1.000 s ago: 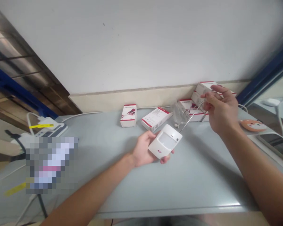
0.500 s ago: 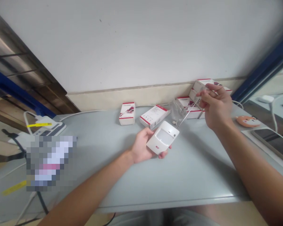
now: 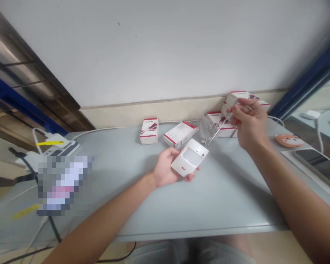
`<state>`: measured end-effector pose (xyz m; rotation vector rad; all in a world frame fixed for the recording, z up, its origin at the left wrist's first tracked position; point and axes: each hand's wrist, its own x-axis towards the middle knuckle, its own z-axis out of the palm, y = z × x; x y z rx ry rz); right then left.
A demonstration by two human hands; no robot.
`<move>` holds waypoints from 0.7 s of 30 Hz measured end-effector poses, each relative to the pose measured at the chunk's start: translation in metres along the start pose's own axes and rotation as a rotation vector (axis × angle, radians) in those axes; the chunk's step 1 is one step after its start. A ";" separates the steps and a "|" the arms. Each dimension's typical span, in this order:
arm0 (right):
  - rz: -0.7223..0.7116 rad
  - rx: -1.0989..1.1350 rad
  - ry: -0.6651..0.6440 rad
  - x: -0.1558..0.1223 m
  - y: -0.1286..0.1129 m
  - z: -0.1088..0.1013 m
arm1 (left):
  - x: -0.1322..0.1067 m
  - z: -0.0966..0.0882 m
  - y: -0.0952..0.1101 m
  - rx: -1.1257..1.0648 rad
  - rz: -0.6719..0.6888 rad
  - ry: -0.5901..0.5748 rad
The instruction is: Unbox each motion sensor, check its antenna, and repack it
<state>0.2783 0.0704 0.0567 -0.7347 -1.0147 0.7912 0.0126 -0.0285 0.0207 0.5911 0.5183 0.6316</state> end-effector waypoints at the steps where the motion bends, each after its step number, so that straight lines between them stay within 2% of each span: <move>1: 0.004 0.003 -0.003 0.000 0.000 0.000 | 0.000 0.000 0.000 -0.006 0.002 0.001; 14: 0.046 -0.046 -0.067 -0.005 0.014 0.002 | -0.003 0.003 0.000 -0.042 0.047 0.021; 21: 0.072 -0.170 -0.179 -0.027 0.007 0.019 | -0.003 0.006 0.001 -0.025 0.101 0.040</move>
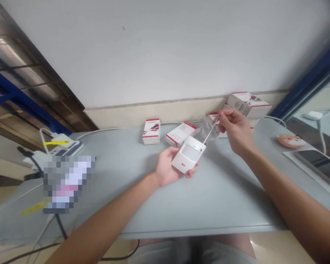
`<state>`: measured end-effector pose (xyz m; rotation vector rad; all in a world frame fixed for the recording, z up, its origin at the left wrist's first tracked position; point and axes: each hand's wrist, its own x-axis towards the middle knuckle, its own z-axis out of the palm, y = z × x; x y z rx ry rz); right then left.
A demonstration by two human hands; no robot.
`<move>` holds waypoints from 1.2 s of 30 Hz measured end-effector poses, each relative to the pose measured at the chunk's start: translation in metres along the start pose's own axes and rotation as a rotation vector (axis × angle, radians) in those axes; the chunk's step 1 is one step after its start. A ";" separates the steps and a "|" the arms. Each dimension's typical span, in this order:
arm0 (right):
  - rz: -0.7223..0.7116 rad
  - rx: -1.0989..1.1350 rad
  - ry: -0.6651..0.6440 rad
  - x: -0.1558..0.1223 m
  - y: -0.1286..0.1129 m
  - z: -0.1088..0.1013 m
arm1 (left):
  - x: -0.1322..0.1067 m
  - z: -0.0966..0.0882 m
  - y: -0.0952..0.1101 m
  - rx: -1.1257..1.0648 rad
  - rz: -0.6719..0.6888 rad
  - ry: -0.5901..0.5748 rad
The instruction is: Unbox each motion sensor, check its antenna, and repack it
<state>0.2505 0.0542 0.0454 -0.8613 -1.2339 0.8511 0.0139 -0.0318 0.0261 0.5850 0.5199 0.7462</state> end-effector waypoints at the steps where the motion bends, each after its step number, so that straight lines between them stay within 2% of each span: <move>1: 0.014 -0.026 -0.031 -0.004 -0.002 0.004 | 0.000 0.000 0.000 -0.004 0.008 0.008; 4: 0.062 -0.076 -0.114 -0.013 -0.007 0.013 | -0.001 0.001 0.001 -0.018 0.036 0.029; 8: 0.094 -0.078 -0.145 -0.020 -0.010 0.019 | 0.000 -0.001 0.000 -0.027 0.054 0.022; 14: 0.193 -0.114 -0.397 -0.031 -0.011 0.023 | 0.000 -0.004 0.000 -0.057 0.081 0.061; 22: 0.240 -0.077 -0.440 -0.029 -0.018 0.023 | 0.002 -0.009 -0.001 -0.035 0.075 0.022; 31: 0.305 0.020 -0.515 -0.033 -0.014 0.023 | -0.001 -0.007 -0.001 0.021 0.097 0.072; 36: 0.210 -0.131 -0.528 -0.032 -0.017 0.024 | 0.000 -0.004 0.002 -0.044 0.144 0.109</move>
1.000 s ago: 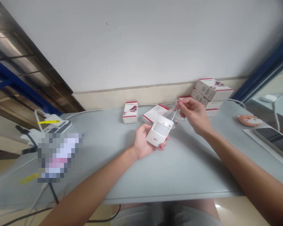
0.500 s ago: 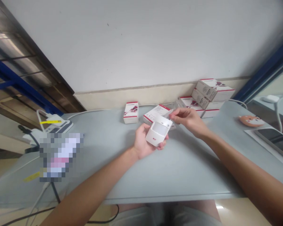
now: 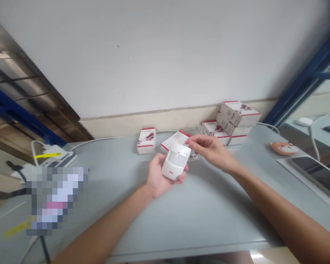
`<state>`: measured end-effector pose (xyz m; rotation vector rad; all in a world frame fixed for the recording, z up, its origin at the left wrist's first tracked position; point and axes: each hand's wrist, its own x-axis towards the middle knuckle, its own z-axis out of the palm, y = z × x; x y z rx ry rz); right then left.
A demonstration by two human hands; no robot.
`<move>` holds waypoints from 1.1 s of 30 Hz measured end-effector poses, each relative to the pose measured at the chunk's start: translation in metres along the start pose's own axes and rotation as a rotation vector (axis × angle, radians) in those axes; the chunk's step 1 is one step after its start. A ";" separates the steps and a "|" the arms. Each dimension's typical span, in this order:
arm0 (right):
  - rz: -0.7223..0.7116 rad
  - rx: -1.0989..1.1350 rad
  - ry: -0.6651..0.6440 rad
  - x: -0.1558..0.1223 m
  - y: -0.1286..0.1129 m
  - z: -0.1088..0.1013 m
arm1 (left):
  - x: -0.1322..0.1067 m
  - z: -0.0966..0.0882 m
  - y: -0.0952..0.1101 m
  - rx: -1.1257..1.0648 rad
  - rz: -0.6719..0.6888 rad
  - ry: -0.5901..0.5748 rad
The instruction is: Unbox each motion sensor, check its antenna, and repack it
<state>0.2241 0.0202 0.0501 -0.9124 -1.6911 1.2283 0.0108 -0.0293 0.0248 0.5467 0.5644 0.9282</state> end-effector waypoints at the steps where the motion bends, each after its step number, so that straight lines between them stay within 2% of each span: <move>1: -0.007 -0.013 -0.009 0.000 0.000 0.002 | 0.000 0.002 0.001 -0.007 0.019 0.007; 7: 0.048 0.124 -0.255 -0.005 0.002 0.021 | -0.003 0.006 0.002 0.181 0.184 0.077; 9: 0.048 0.172 -0.229 -0.005 -0.001 0.020 | -0.003 0.004 0.003 0.287 0.278 0.131; 12: 0.062 0.197 -0.120 -0.002 -0.006 0.014 | -0.004 0.003 0.005 0.429 0.428 0.189; 15: 0.047 0.137 -0.131 -0.002 -0.011 0.011 | -0.006 0.008 0.009 0.456 0.380 0.144; 18: -0.056 -0.055 -0.182 -0.002 -0.014 0.008 | -0.010 0.016 0.011 0.422 0.278 0.130; 20: -0.097 -0.211 -0.116 0.000 -0.011 0.003 | -0.012 0.020 0.011 0.421 0.242 0.155; 22: -0.115 -0.468 0.085 0.004 -0.001 -0.006 | -0.012 0.020 0.012 0.412 0.248 0.195; 24: -0.113 -0.840 0.315 0.008 0.015 -0.017 | -0.011 0.018 0.015 0.381 0.282 0.238; 26: -0.064 -1.119 0.378 0.011 0.031 -0.026 | -0.009 0.015 0.018 0.353 0.333 0.280; 29: 0.012 -1.226 0.356 0.014 0.042 -0.037 | -0.007 0.012 0.022 0.340 0.413 0.328; 33: 0.001 -1.148 0.398 0.014 0.032 -0.052 | -0.007 0.010 0.025 0.352 0.426 0.359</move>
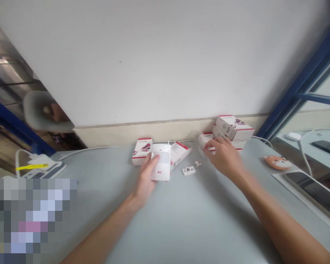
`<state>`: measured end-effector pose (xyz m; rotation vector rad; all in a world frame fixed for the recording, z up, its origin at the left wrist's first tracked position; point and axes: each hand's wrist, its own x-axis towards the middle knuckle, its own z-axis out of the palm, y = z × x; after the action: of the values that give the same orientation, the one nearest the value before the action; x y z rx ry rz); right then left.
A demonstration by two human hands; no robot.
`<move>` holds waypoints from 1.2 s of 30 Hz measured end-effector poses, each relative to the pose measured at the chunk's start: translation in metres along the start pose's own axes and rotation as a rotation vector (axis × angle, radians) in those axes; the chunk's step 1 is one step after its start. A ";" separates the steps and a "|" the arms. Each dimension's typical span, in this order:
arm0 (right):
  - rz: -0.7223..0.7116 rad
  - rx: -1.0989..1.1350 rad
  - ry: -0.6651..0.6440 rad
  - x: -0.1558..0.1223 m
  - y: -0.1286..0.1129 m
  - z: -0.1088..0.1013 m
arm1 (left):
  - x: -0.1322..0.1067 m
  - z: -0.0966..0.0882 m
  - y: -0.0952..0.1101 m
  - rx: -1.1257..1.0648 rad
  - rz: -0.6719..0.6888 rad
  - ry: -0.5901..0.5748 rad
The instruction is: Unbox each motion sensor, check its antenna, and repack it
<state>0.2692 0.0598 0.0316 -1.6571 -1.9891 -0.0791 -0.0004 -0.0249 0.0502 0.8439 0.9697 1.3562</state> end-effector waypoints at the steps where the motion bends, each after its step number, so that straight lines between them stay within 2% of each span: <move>1: 0.002 0.028 0.016 0.001 0.001 -0.004 | 0.000 0.000 0.000 0.000 -0.004 0.002; 5: -0.080 0.104 -0.041 -0.001 0.002 -0.005 | 0.000 -0.001 -0.002 -0.007 0.001 -0.006; 10: -0.151 -0.012 -0.103 -0.006 -0.003 0.009 | 0.000 0.000 -0.004 0.018 0.001 -0.018; 12: -0.165 -0.008 -0.083 -0.002 -0.002 0.005 | -0.001 0.000 -0.004 0.019 0.005 -0.023; 16: -0.112 0.149 0.057 0.005 0.006 -0.012 | -0.002 0.000 -0.003 0.029 0.021 -0.057; 18: -0.129 0.184 0.052 0.005 0.008 -0.015 | -0.002 0.000 -0.004 0.042 0.020 -0.073; 23: -0.207 -0.011 -0.081 -0.001 0.007 0.005 | -0.002 0.000 -0.006 0.103 0.000 -0.072; 27: -0.242 -0.033 -0.082 0.001 0.007 0.011 | -0.004 0.002 -0.006 0.132 -0.009 -0.080; 32: -0.146 0.167 0.059 0.005 0.008 -0.007 | -0.006 0.005 -0.004 0.165 -0.027 -0.084; 34: -0.052 0.354 0.163 0.008 0.008 -0.015 | -0.007 0.005 -0.004 0.172 -0.035 -0.087; 36: 0.054 0.676 0.205 0.010 0.007 -0.022 | -0.006 0.005 -0.004 0.164 -0.029 -0.093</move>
<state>0.2831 0.0622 0.0531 -1.2007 -1.5710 0.3866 0.0059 -0.0313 0.0489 1.0040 1.0267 1.2132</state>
